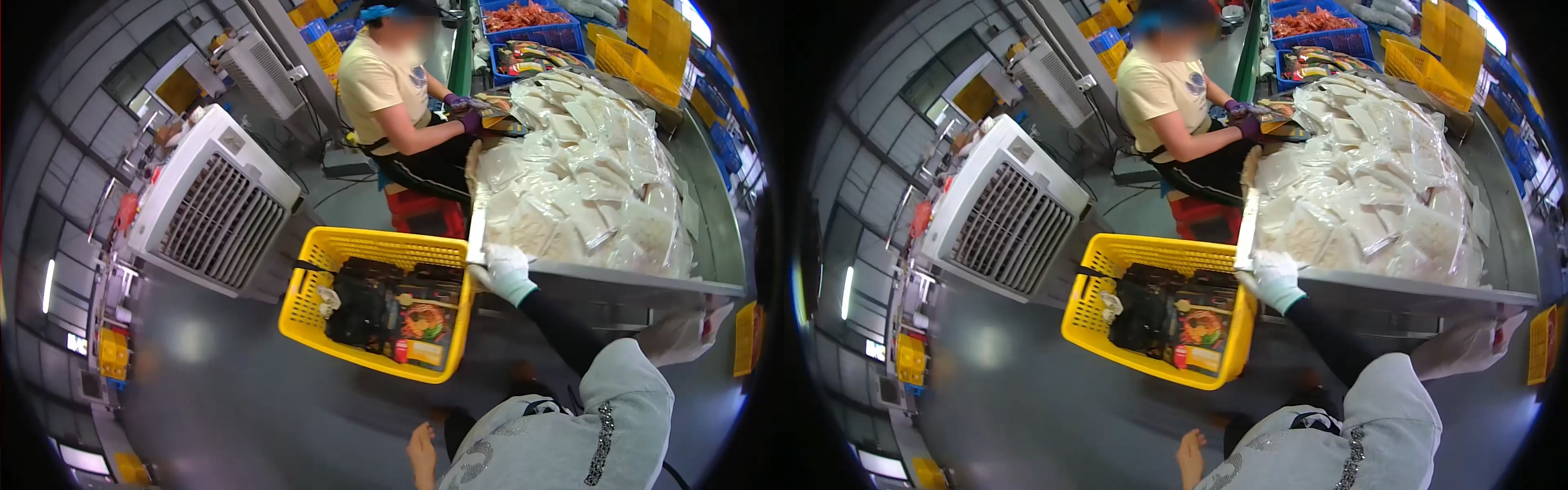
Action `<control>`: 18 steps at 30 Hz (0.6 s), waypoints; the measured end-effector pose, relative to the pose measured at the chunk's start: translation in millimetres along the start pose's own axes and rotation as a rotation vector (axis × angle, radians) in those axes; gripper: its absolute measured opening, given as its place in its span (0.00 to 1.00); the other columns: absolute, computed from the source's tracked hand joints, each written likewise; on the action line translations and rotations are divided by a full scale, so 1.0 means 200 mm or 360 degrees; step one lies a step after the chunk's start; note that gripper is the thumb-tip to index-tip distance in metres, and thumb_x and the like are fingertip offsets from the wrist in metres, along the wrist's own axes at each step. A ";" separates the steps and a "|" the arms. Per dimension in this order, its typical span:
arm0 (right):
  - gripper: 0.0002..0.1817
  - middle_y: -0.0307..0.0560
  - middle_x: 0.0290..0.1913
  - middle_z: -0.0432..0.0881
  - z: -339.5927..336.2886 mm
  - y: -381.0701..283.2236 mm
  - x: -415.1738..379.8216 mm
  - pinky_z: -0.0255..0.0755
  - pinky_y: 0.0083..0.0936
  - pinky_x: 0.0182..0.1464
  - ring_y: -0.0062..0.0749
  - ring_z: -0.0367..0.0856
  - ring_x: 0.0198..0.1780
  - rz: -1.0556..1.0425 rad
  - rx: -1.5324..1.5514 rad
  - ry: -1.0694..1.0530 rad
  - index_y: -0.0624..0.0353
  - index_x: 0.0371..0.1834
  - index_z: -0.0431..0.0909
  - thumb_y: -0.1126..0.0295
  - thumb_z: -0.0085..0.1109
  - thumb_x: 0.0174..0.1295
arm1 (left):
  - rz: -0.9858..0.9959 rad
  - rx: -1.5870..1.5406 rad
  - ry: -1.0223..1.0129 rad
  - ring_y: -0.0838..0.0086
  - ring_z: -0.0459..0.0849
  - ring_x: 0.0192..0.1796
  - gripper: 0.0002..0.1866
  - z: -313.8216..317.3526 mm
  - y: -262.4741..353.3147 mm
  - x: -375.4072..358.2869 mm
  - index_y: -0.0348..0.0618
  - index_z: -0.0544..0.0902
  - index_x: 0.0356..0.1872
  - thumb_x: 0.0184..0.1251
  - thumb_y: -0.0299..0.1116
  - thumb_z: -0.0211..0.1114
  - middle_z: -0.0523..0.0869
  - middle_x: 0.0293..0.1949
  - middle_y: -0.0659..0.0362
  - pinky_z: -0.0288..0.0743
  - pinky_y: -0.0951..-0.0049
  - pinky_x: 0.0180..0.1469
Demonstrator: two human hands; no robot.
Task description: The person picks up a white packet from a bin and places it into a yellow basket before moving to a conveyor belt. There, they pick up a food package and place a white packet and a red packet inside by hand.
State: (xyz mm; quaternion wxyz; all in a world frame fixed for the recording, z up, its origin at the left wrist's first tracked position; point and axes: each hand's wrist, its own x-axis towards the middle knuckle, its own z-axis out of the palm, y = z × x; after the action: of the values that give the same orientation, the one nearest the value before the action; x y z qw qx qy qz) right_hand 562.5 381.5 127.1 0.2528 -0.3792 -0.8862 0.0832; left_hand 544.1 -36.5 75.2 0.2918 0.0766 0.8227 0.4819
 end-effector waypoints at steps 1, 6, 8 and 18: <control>0.27 0.43 0.31 0.80 -0.02 -0.09 0.04 0.67 0.34 0.42 0.37 0.80 0.37 0.0161 -0.0226 -0.0101 0.54 0.37 0.76 0.41 0.63 0.49 | 0.0026 0.0013 -0.0013 0.66 0.85 0.42 0.15 -0.14 -0.10 0.05 0.34 0.80 0.48 0.73 0.34 0.51 0.86 0.40 0.50 0.77 0.71 0.46; 0.27 0.48 0.34 0.78 0.07 -0.17 0.06 0.64 0.36 0.47 0.42 0.76 0.41 0.0442 -0.0507 0.0060 0.57 0.34 0.76 0.44 0.64 0.43 | -0.0110 0.0340 0.0188 0.66 0.82 0.41 0.16 -0.84 -0.59 0.10 0.36 0.81 0.47 0.73 0.36 0.49 0.86 0.38 0.54 0.75 0.68 0.46; 0.27 0.51 0.39 0.77 0.10 -0.20 0.05 0.62 0.38 0.51 0.45 0.73 0.47 0.0455 -0.0608 0.0200 0.60 0.36 0.76 0.47 0.65 0.43 | -0.0163 0.0445 0.0263 0.67 0.82 0.40 0.16 -1.02 -0.69 0.16 0.37 0.82 0.47 0.73 0.37 0.49 0.86 0.37 0.56 0.74 0.66 0.46; 0.27 0.53 0.44 0.77 0.19 -0.28 0.12 0.61 0.47 0.58 0.47 0.73 0.51 0.0994 -0.1077 0.0143 0.60 0.44 0.75 0.50 0.63 0.47 | 0.0054 0.0271 0.0359 0.67 0.84 0.42 0.19 -1.59 -0.24 0.96 0.33 0.79 0.50 0.74 0.38 0.48 0.85 0.40 0.49 0.77 0.70 0.43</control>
State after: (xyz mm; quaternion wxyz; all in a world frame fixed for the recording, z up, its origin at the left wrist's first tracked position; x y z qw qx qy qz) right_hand 493.0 362.1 122.5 0.1157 -0.6924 -0.6951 -0.1551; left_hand 218.9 -222.4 73.3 0.1818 0.0604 0.8867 0.4209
